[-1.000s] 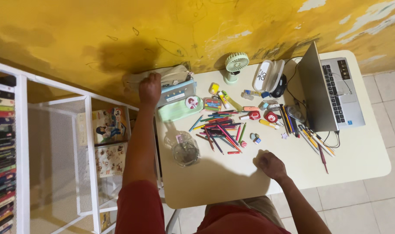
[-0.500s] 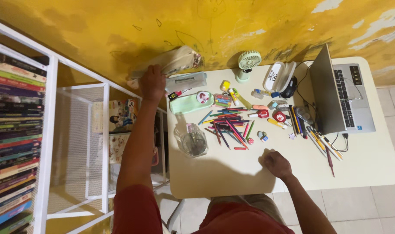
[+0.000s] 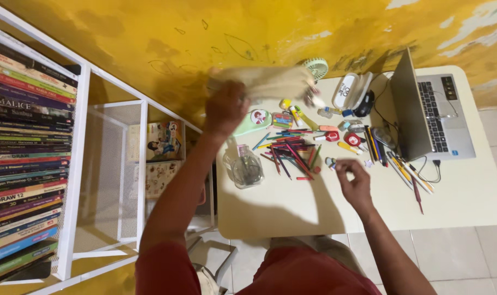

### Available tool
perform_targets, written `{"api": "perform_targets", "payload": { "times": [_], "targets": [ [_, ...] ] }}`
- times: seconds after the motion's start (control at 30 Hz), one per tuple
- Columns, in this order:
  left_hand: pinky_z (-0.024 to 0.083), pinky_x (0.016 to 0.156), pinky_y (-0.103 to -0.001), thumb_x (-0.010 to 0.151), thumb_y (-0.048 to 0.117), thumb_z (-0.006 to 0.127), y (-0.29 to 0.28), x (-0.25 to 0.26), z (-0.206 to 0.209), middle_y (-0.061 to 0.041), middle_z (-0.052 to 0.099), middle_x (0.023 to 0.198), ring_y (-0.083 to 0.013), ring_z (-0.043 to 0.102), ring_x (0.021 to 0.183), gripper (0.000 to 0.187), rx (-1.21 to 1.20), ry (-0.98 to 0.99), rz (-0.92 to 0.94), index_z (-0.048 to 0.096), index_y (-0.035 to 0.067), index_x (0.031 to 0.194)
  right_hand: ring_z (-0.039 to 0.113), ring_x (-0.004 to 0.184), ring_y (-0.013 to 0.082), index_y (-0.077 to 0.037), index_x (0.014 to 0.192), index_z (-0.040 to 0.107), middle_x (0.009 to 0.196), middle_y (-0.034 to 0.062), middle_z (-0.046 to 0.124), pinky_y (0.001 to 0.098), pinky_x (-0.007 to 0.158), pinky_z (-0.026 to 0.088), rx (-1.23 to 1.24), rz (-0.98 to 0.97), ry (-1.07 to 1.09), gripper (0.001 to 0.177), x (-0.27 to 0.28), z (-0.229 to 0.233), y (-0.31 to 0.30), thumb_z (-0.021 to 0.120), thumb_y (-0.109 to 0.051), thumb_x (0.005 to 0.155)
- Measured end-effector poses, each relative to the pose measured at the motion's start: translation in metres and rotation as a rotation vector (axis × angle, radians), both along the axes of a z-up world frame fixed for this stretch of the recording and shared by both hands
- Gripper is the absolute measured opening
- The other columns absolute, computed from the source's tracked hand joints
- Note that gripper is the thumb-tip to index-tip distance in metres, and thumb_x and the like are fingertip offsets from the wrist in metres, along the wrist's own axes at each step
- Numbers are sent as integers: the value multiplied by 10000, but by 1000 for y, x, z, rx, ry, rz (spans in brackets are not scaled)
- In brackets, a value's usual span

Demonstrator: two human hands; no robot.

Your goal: The person organizes a cluttered desk by sorting various stationery items. They place notebooks into a white wire mesh shelf, put rubber bands into a glass jar, and pack pens, pencils, and other small items into a beige pencil case. The person also moves a small fan and a laptop to clear space on the desk.

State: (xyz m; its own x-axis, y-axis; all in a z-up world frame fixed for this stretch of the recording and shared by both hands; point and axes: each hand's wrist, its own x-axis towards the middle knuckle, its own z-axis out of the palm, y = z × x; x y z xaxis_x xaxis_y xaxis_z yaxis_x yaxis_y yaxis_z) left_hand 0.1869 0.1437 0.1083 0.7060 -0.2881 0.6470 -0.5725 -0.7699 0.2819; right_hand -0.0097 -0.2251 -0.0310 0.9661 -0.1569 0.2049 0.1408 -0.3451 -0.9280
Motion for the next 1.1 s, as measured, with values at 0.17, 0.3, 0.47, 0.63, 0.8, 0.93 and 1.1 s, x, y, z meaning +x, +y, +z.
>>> {"api": "perform_targets", "payload": {
  "times": [0.17, 0.3, 0.47, 0.63, 0.8, 0.93, 1.1],
  "targets": [
    [551, 817, -431, 784, 189, 775, -80, -75, -8, -67, 632, 1055, -319, 667, 974, 313, 52, 64, -94, 620, 145, 1052, 484, 1390, 325, 13, 1529, 409, 1506, 255, 479, 444, 1120, 419, -185, 133, -347, 782, 13, 125, -4, 779, -161, 862],
    [558, 826, -426, 823, 147, 767, -129, -136, -33, -71, 637, 1075, -299, 650, 978, 293, -21, 161, -104, 644, 129, 1089, 664, 984, 238, -25, 1427, 511, 1241, 170, 658, 383, 757, 572, -145, 202, 128, 707, 6, 124, -37, 761, -65, 767],
    [551, 954, -430, 904, 154, 748, -189, -180, -66, -149, 611, 1283, -339, 623, 1154, 377, -229, 156, 54, 609, 112, 1252, 679, 696, 123, -12, 1231, 650, 956, 89, 750, 295, 566, 562, 34, 173, 360, 391, -30, 33, -71, 686, 21, 843],
    [324, 1149, -483, 897, 261, 776, -245, -221, -94, -328, 243, 1561, -443, 316, 1435, 910, -768, 154, 249, 221, 2, 1570, 574, 703, 73, -5, 1216, 668, 860, 45, 663, 242, 620, 496, 295, 175, 241, 235, -58, -9, -76, 617, -10, 987],
    [424, 1106, -422, 912, 323, 717, -279, -236, -142, -119, 477, 1476, -247, 488, 1331, 845, -1885, 918, 52, 240, 120, 1578, 577, 638, 72, -36, 1215, 620, 926, 5, 681, 251, 536, 515, 447, 115, 432, 308, -60, 14, -61, 582, -15, 910],
    [464, 1062, -448, 970, 374, 712, -282, -229, -162, -140, 546, 1398, -280, 551, 1263, 732, -2184, 1088, -270, 391, 27, 1529, 595, 722, 54, -17, 1261, 641, 928, 28, 647, 238, 580, 539, 434, 186, 430, 284, -57, 40, -55, 653, -100, 990],
    [486, 1056, -441, 901, 304, 749, -263, -209, -163, -99, 586, 1352, -255, 580, 1230, 692, -2111, 967, 12, 436, 66, 1470, 578, 725, 43, -36, 1337, 568, 965, 26, 652, 217, 584, 507, 149, 211, 216, 473, -47, 63, -63, 736, -127, 904]
  ]
}}
